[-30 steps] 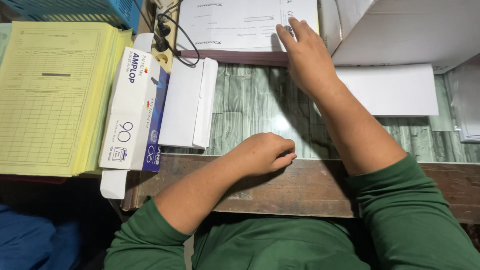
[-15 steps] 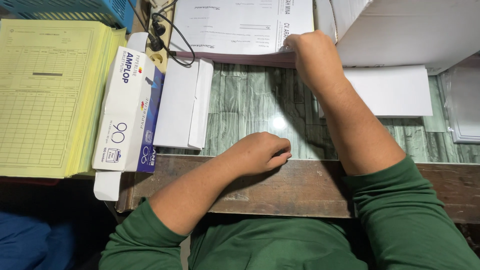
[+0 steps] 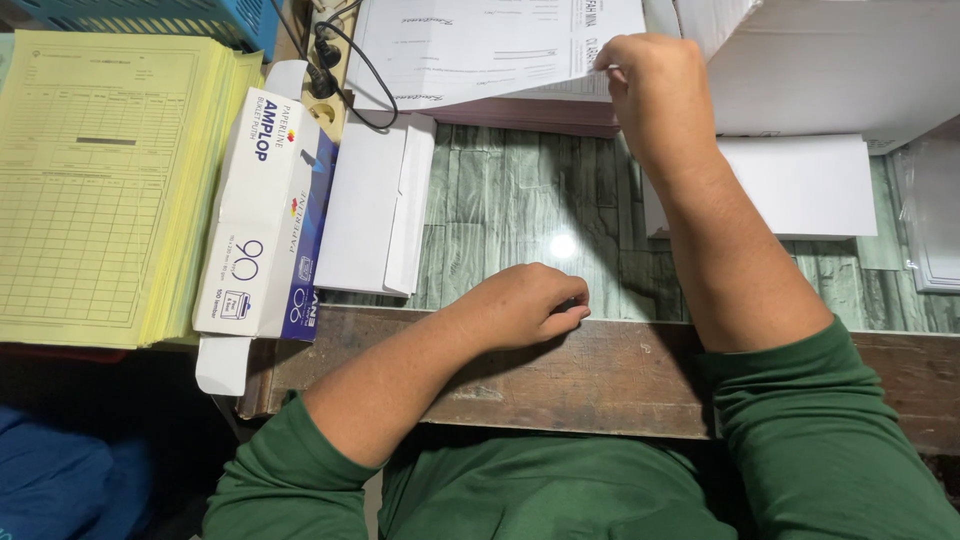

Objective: Folding printed documents and inserting them into envelopes

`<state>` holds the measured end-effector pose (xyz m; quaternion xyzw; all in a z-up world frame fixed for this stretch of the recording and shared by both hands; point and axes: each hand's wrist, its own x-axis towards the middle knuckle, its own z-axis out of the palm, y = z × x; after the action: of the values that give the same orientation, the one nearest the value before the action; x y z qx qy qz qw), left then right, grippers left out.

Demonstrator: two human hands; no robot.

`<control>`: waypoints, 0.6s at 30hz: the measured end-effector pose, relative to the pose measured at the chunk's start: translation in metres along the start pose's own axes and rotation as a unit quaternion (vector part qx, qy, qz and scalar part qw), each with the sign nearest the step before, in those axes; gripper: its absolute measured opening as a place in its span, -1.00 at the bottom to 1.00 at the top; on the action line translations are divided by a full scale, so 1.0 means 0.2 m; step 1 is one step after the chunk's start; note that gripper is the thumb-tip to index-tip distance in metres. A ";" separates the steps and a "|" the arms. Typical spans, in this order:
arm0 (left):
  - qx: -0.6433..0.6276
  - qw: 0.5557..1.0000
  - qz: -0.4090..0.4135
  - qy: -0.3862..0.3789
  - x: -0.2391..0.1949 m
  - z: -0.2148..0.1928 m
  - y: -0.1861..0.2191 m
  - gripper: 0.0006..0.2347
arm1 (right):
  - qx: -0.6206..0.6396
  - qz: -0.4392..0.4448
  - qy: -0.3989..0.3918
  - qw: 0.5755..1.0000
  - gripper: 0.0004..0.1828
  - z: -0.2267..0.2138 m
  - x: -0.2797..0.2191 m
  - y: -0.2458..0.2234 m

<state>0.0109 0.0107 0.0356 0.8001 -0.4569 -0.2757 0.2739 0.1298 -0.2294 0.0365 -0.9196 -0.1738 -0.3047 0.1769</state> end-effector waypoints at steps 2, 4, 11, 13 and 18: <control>0.004 1.000 0.009 0.013 0.00 0.00 -0.01 -0.80 | -0.007 -0.036 0.045 0.998 -0.65 -0.02 0.01 -0.03; 0.009 0.999 0.019 0.025 -0.01 0.00 -0.03 -0.80 | -0.015 -0.072 0.090 0.993 -0.61 -0.06 0.04 -0.09; 0.080 0.916 0.143 0.367 -0.01 -0.04 -0.06 -0.74 | -0.009 -0.185 0.114 0.976 -0.74 -0.36 0.10 -0.26; 0.145 0.878 0.130 0.437 -0.02 -0.08 -0.06 -0.66 | -0.012 -0.197 0.088 0.976 -0.75 -0.49 0.09 -0.31; 0.287 0.767 0.021 0.574 -0.09 -0.14 -0.07 -0.50 | 0.147 -0.143 0.011 0.979 -0.67 -0.77 -0.02 -0.35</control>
<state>0.0305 0.0382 0.0497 0.8409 -0.2888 0.3844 0.2484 0.0196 -0.2352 0.1653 -0.8459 -0.3447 -0.3077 0.2664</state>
